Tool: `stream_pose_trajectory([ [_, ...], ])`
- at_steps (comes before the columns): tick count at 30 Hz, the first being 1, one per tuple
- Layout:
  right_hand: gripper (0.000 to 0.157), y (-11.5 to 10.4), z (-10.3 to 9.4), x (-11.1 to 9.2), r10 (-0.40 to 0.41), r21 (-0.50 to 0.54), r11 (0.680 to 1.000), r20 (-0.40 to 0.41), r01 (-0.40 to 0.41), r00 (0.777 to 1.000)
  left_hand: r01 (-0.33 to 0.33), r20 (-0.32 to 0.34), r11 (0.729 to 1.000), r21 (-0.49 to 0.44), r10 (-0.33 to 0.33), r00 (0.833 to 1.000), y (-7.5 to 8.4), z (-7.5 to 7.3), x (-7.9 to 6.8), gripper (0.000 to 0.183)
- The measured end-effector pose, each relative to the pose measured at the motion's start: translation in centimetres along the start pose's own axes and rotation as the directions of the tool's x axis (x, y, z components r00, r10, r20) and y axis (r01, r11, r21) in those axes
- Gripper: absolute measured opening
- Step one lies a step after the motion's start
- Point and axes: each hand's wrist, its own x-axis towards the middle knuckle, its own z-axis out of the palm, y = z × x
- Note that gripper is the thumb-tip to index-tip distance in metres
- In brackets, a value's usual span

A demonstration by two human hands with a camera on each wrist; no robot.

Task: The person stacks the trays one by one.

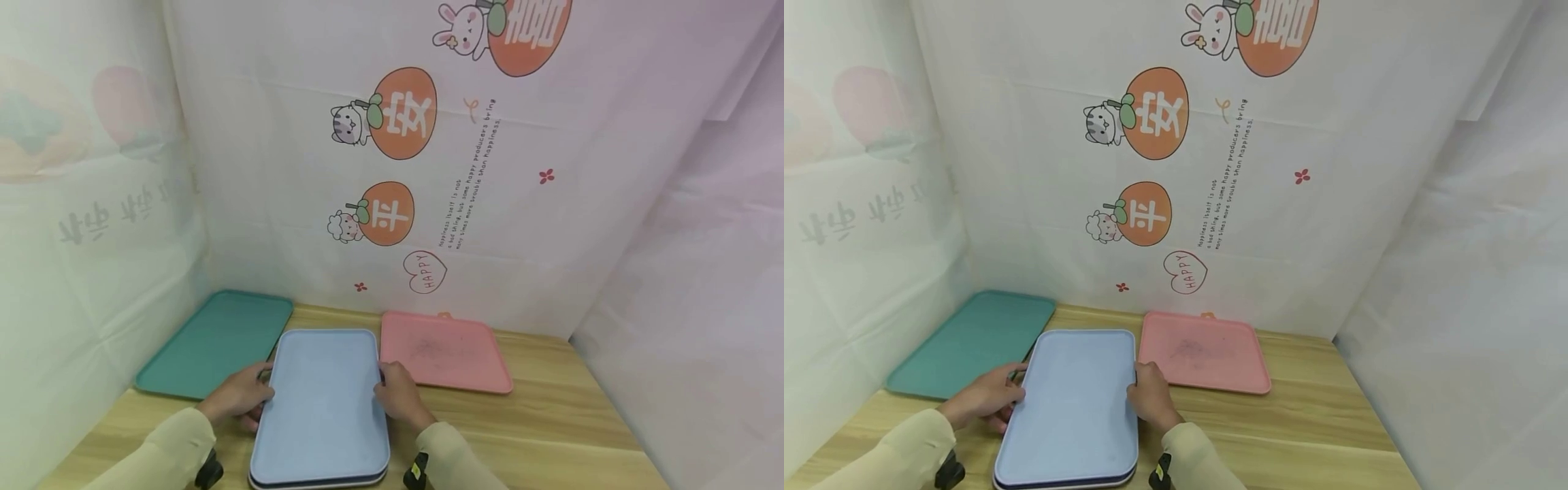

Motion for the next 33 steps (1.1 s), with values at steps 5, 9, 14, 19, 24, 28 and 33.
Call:
stream_pose_trajectory([
  [5, 0.049, -0.28, 0.27, -0.12, 0.026, -0.015, 1.000, -0.011, -0.026, 1.000, -0.005, 0.002, 1.000, -0.007, 0.005, 1.000, -0.13, 0.08, -0.09, 0.075],
  [9, 0.047, -0.46, 0.25, -0.08, 0.036, -0.031, 0.999, -0.008, -0.037, 0.999, 0.000, -0.004, 1.000, -0.005, 0.000, 1.000, -0.24, 0.22, -0.06, 0.074],
  [14, 0.037, -0.38, 0.26, 0.02, 0.013, -0.060, 0.998, -0.027, -0.014, 1.000, 0.002, -0.011, 1.000, 0.010, -0.002, 1.000, -0.05, 0.21, -0.01, 0.074],
  [19, 0.031, -0.33, 0.37, -0.07, -0.019, -0.102, 0.995, -0.040, 0.015, 0.999, 0.000, -0.004, 1.000, 0.014, 0.000, 1.000, 0.20, 0.21, -0.10, 0.072],
  [24, 0.038, -0.47, 0.47, -0.25, 0.000, -0.106, 0.994, -0.045, -0.005, 0.999, 0.000, -0.003, 1.000, 0.012, 0.000, 1.000, 0.25, 0.24, -0.17, 0.072],
  [28, 0.039, -0.57, 0.42, -0.39, 0.016, -0.099, 0.995, -0.035, -0.020, 0.999, -0.001, -0.001, 1.000, 0.014, 0.001, 1.000, 0.20, 0.22, -0.13, 0.073],
  [33, 0.039, -0.53, 0.50, -0.44, 0.009, -0.118, 0.993, -0.028, -0.013, 1.000, 0.008, 0.000, 1.000, 0.023, -0.008, 1.000, 0.01, 0.21, -0.12, 0.073],
])
